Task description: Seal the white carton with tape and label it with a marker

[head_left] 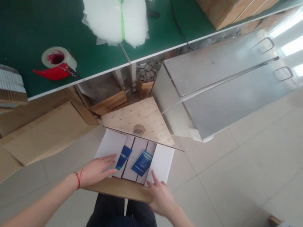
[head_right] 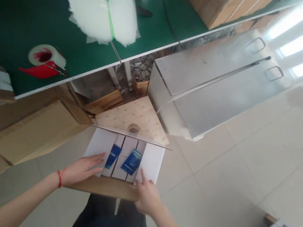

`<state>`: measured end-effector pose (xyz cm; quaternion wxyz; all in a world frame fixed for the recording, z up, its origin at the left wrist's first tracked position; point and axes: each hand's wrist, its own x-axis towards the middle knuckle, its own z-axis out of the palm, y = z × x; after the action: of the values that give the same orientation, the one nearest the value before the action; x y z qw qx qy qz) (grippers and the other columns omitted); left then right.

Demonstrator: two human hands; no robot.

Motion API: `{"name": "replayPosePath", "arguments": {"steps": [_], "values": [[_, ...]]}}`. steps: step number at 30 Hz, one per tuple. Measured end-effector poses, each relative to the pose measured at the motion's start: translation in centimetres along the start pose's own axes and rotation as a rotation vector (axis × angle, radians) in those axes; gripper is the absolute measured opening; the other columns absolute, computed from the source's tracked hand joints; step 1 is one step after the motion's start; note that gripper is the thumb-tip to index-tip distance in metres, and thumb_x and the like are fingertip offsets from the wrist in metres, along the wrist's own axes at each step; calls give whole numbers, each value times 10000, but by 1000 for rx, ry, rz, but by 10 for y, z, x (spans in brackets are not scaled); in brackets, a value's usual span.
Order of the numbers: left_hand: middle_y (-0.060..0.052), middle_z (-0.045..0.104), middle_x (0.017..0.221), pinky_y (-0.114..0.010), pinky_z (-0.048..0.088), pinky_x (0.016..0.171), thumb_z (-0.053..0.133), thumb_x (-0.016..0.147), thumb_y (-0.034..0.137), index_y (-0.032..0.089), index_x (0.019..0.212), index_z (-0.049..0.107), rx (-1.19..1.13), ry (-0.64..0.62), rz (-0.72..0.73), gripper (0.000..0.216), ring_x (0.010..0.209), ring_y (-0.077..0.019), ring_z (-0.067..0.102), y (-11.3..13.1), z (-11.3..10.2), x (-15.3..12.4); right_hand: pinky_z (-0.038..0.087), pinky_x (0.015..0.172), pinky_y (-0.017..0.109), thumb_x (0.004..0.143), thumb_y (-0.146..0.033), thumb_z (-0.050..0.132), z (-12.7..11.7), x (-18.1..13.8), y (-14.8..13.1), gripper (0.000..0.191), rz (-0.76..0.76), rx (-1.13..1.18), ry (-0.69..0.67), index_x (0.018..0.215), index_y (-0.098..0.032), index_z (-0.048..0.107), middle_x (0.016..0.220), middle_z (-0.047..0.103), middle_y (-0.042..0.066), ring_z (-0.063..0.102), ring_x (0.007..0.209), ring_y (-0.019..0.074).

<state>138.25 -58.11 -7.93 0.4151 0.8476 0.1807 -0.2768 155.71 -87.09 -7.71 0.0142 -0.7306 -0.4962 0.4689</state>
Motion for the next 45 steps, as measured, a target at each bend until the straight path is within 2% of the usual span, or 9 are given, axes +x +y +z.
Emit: {"name": "replayPosePath", "arguments": {"steps": [6,12,16,21,24,30,37,40,45], "values": [[-94,675,1367,-481,413,1196,366,879,784,226,1244,735,-533,28,-181,762,1303,-308,625,-67,-13,-17,551,877,376,698,-465,936,-16,27,54,393,-107,111,173,1005,-273,782,1151,755,67,724,958,291],[-209,550,1498,-562,488,1099,713,590,746,155,1384,549,-648,560,-472,1003,1359,-404,549,-99,28,-22,540,813,433,542,-433,1026,-8,71,82,571,18,59,509,864,-180,629,925,652,80,640,889,312],[-228,672,1327,-513,552,1022,714,626,681,110,1328,547,-772,481,-501,920,1198,-378,667,-84,62,6,559,784,454,762,-342,898,-1,57,60,419,41,10,692,1002,-172,600,978,629,98,629,882,303],[-158,704,1300,-487,536,1048,686,732,635,147,1357,538,-764,545,-492,806,1213,-348,661,-80,75,15,445,1050,556,1004,-340,621,-55,48,6,555,-78,-69,1100,1495,-201,404,1431,534,190,502,1324,366],[-153,706,1300,-480,547,1030,667,763,631,152,1362,540,-757,553,-485,778,1211,-347,663,-82,79,13,435,1081,528,1047,-315,543,-69,57,-14,567,-140,-64,1085,1569,-225,342,1423,586,151,520,1342,334],[-194,699,1292,-523,520,1065,628,750,685,121,1347,536,-678,506,-485,826,1203,-378,664,-86,74,10,501,1067,510,1021,-135,522,16,61,-6,593,-170,24,994,1574,-282,365,1350,654,96,582,1287,287],[-200,402,1607,-502,328,1253,394,1035,406,133,1565,293,-42,987,-186,605,1507,-314,376,-14,49,21,501,1095,563,1023,-102,448,66,82,19,655,-201,46,872,1621,-283,251,1414,617,94,550,1334,303],[-125,316,1672,-469,276,1274,353,1049,283,179,1619,214,198,685,163,596,1563,-260,264,39,59,75,497,1118,515,1031,-120,427,68,85,15,617,-200,67,875,1608,-291,292,1421,615,76,541,1349,274],[-135,241,1684,-553,217,1256,373,1043,359,127,1611,275,387,545,82,622,1565,-320,241,72,88,139,511,1098,470,1081,-292,326,58,40,63,433,175,335,1005,1458,-231,528,1411,592,135,552,1324,265]]}}
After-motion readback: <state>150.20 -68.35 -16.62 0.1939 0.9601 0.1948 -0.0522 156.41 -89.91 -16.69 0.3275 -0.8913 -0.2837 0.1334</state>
